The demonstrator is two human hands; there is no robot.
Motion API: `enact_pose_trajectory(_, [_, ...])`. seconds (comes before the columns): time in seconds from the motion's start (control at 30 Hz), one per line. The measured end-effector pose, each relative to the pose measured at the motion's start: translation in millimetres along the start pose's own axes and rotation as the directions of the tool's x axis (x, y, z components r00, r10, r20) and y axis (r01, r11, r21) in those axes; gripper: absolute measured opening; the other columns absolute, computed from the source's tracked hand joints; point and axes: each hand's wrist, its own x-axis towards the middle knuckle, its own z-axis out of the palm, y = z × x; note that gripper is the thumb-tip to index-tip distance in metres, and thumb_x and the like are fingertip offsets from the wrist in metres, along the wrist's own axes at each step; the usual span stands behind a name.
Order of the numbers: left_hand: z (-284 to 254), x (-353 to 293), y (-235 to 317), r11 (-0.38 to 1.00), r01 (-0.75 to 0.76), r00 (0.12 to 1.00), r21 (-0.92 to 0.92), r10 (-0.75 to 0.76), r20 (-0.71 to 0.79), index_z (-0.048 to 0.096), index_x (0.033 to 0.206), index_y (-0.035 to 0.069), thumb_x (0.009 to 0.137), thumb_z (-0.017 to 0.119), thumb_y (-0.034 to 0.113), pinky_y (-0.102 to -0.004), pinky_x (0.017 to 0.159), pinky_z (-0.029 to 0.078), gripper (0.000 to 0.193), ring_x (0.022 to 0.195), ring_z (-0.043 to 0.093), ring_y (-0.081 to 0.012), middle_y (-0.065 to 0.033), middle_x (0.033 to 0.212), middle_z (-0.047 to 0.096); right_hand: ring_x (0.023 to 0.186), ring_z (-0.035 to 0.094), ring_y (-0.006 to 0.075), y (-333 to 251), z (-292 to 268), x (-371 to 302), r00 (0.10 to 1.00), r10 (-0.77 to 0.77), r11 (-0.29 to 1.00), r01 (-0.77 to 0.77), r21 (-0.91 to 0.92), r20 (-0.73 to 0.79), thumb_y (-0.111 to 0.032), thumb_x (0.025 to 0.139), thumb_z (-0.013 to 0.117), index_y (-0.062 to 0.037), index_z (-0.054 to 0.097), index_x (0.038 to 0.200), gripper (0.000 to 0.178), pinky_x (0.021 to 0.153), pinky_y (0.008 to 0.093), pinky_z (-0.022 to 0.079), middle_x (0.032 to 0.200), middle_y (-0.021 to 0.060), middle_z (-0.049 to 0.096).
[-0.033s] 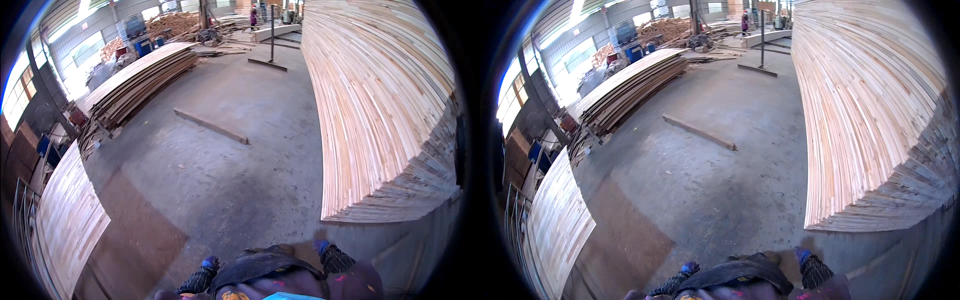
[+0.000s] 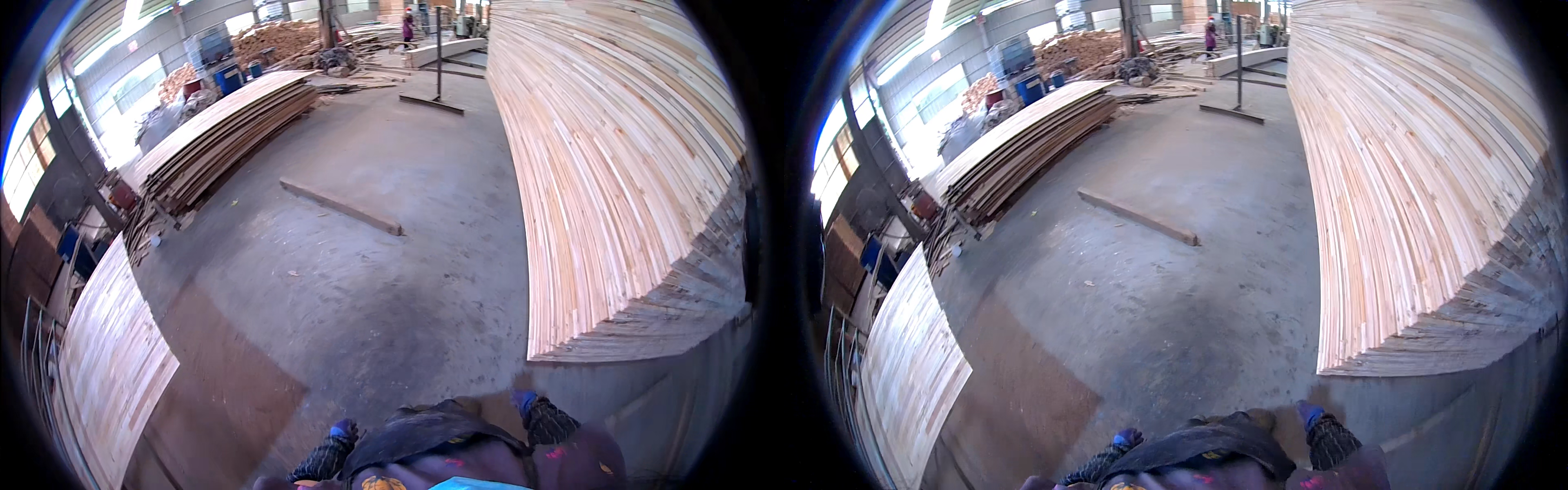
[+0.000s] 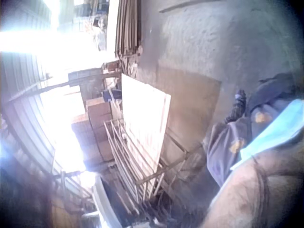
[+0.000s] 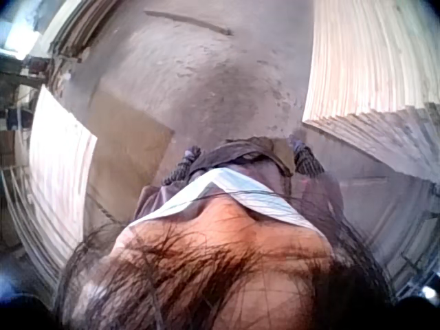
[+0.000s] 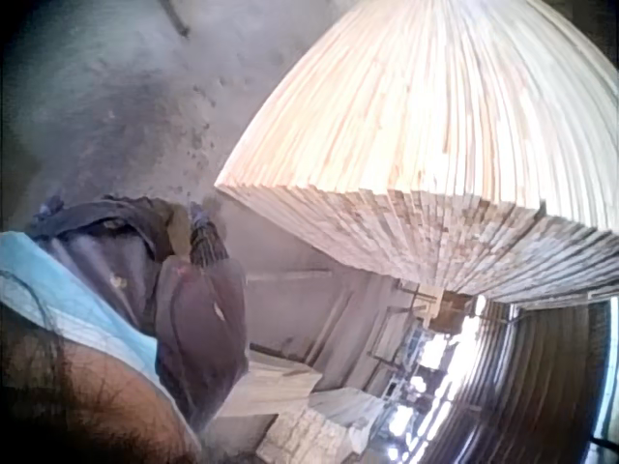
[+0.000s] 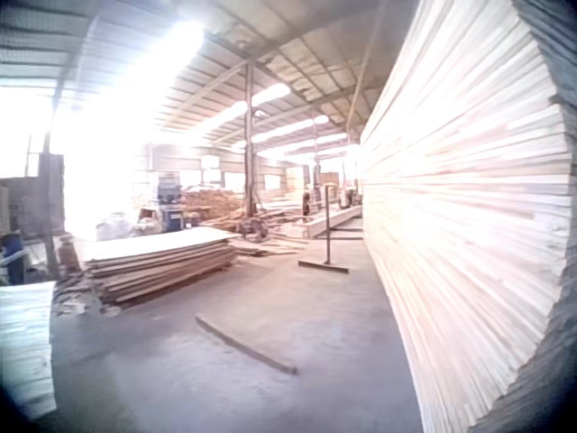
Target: The person moves a large wooden panel across the workshop floor, uses a crowbar to pry it, and then uses a hand saw to cut a section off the panel. The cut piece is then placed onto a stack of other panels.
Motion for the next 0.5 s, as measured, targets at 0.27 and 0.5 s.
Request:
enact_pose_trajectory(0.27, [4.5, 24.5, -8.6, 0.999, -0.042, 0.999, 0.004, 0.042, 0.015, 0.053, 0.076, 0.012, 0.078, 0.048, 0.014, -0.0351, 0.049, 0.034, 0.006, 0.06, 0.044, -0.0171, -0.0023, 0.068, 0.045, 0.09, 0.058, 0.0217, 51.5, -27.1, 64.4, 0.975, -0.119, 0.924, 0.178, -0.339, 0.189, -0.029, 0.087, 0.045, -0.0094, 0.056, 0.102, 0.027, 0.067, 0.0381, 0.046, 0.095, 0.0053, 0.062])
enact_pose_trajectory(0.5, [-25.6, 47.9, -2.5, 0.999, 0.034, 0.998, 0.02, -0.035, 0.057, 0.052, 0.077, 0.012, 0.078, 0.047, 0.015, -0.0361, 0.05, 0.034, 0.006, 0.062, 0.045, -0.0181, -0.0031, 0.07, 0.046, 0.094, 0.059, 0.0195, 31.2, 9.6, 39.6, 0.832, -0.452, 0.011, 0.366, -0.93, 0.322, -0.02, 0.079, 0.051, -0.0124, 0.061, 0.097, 0.022, 0.072, 0.0349, 0.049, 0.103, 0.0035, 0.061])
